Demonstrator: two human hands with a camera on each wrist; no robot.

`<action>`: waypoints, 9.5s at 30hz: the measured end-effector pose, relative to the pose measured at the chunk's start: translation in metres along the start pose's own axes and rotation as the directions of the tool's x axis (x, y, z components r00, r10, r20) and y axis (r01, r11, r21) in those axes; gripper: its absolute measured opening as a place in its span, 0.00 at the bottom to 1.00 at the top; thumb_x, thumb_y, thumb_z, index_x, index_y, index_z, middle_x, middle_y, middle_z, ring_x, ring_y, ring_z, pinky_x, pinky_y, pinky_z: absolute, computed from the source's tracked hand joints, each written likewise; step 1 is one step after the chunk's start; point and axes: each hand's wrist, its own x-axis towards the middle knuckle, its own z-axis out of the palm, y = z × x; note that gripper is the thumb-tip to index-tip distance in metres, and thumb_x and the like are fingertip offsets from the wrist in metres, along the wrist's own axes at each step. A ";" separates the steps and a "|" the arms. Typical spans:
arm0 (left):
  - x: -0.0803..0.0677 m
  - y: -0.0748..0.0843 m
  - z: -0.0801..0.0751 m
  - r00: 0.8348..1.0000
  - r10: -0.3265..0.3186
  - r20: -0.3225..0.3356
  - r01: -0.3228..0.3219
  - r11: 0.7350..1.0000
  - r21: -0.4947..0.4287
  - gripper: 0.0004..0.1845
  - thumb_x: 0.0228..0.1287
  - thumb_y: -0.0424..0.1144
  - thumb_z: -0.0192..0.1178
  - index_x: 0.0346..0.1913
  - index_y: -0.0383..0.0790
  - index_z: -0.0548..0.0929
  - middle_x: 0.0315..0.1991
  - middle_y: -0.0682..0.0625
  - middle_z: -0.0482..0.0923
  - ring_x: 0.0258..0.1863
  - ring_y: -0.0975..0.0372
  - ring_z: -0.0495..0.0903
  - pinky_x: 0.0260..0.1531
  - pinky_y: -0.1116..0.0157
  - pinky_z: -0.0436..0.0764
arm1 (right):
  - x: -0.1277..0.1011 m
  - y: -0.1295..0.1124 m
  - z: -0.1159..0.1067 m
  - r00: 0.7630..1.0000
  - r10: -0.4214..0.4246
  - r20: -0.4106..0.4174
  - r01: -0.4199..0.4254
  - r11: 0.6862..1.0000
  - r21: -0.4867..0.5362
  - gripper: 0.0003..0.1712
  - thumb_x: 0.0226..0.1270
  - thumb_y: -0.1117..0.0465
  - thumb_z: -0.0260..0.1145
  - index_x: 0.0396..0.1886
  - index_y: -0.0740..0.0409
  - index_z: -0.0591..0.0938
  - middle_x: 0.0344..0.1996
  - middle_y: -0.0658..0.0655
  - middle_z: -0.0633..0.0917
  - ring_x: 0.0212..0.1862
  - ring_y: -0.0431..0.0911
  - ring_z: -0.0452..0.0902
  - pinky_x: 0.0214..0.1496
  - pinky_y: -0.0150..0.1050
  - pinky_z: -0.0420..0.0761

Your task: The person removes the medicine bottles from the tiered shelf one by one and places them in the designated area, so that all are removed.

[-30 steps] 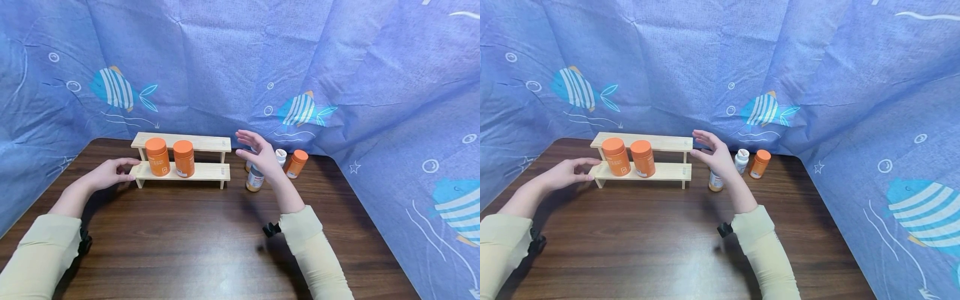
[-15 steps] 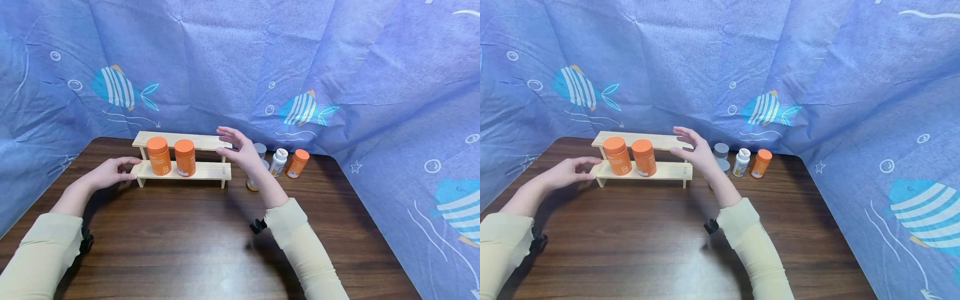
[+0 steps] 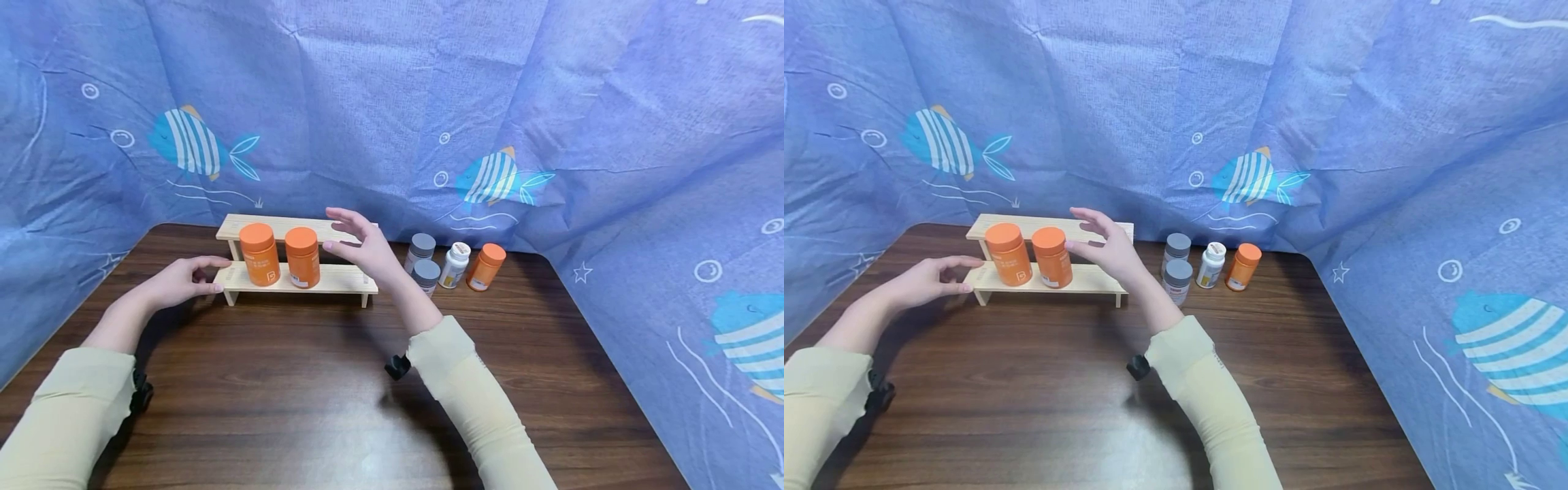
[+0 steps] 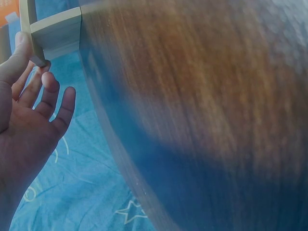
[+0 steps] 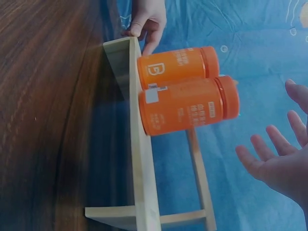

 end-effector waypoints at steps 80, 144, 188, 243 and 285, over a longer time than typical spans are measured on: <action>0.002 -0.001 0.000 1.000 -0.017 0.007 0.017 1.000 -0.011 0.30 0.62 0.46 0.63 0.65 0.38 0.69 0.44 0.38 0.76 0.29 0.58 0.70 0.23 0.64 0.71 | 0.010 0.030 -0.002 0.997 0.070 0.043 -0.064 0.989 -0.132 0.26 0.57 0.56 0.72 0.57 0.48 0.78 0.53 0.48 0.79 0.54 0.42 0.74 0.56 0.36 0.73; 0.001 0.002 0.002 1.000 -0.001 -0.001 0.001 1.000 0.005 0.30 0.62 0.45 0.63 0.64 0.36 0.70 0.44 0.39 0.75 0.27 0.59 0.68 0.23 0.64 0.70 | -0.090 -0.017 -0.138 0.999 0.012 -0.034 -0.016 0.993 -0.114 0.25 0.60 0.65 0.68 0.58 0.58 0.77 0.53 0.53 0.80 0.51 0.47 0.77 0.51 0.37 0.77; 0.002 -0.001 0.002 1.000 -0.001 -0.003 0.001 1.000 0.009 0.31 0.62 0.47 0.63 0.65 0.37 0.70 0.50 0.36 0.73 0.28 0.58 0.67 0.24 0.64 0.68 | -0.123 0.085 -0.193 0.926 0.228 -0.301 -0.270 0.957 -0.107 0.30 0.58 0.59 0.71 0.61 0.57 0.74 0.53 0.48 0.79 0.53 0.39 0.74 0.52 0.30 0.74; 0.000 -0.002 0.001 1.000 0.009 -0.005 -0.009 1.000 0.013 0.31 0.62 0.47 0.63 0.64 0.36 0.70 0.38 0.42 0.74 0.26 0.59 0.66 0.23 0.64 0.69 | -0.115 0.062 -0.183 0.942 0.223 -0.250 -0.258 0.959 -0.118 0.32 0.62 0.62 0.67 0.66 0.60 0.69 0.64 0.65 0.70 0.63 0.61 0.66 0.47 0.35 0.78; -0.001 -0.001 0.002 1.000 -0.003 0.013 0.003 1.000 -0.005 0.32 0.62 0.48 0.62 0.65 0.37 0.69 0.25 0.48 0.66 0.24 0.59 0.64 0.22 0.64 0.67 | -0.049 -0.004 -0.111 0.998 -0.009 -0.063 0.011 1.000 0.023 0.30 0.62 0.72 0.63 0.65 0.61 0.70 0.64 0.60 0.71 0.67 0.50 0.64 0.62 0.42 0.70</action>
